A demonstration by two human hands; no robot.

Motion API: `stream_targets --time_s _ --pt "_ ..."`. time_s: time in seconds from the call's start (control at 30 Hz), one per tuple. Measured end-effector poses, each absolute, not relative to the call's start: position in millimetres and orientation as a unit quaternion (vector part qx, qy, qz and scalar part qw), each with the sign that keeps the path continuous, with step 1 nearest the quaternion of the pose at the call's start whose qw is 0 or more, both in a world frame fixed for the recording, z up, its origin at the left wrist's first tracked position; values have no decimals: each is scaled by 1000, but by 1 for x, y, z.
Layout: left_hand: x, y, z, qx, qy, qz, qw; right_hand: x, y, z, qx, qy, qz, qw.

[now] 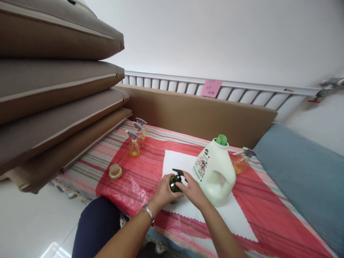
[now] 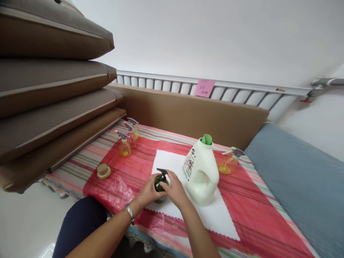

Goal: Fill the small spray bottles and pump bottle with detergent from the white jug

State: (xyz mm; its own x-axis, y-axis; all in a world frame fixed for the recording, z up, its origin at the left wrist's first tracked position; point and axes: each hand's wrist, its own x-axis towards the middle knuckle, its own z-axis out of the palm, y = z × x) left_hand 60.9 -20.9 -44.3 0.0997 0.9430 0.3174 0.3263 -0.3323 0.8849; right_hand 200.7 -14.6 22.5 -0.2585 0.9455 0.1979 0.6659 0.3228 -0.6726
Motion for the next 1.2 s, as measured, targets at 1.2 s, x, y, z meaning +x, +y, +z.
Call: stream_targets --time_s 1.2 --pt "62 -20 -46 674 476 470 314 197 -14 4 -567 -699 260 350"
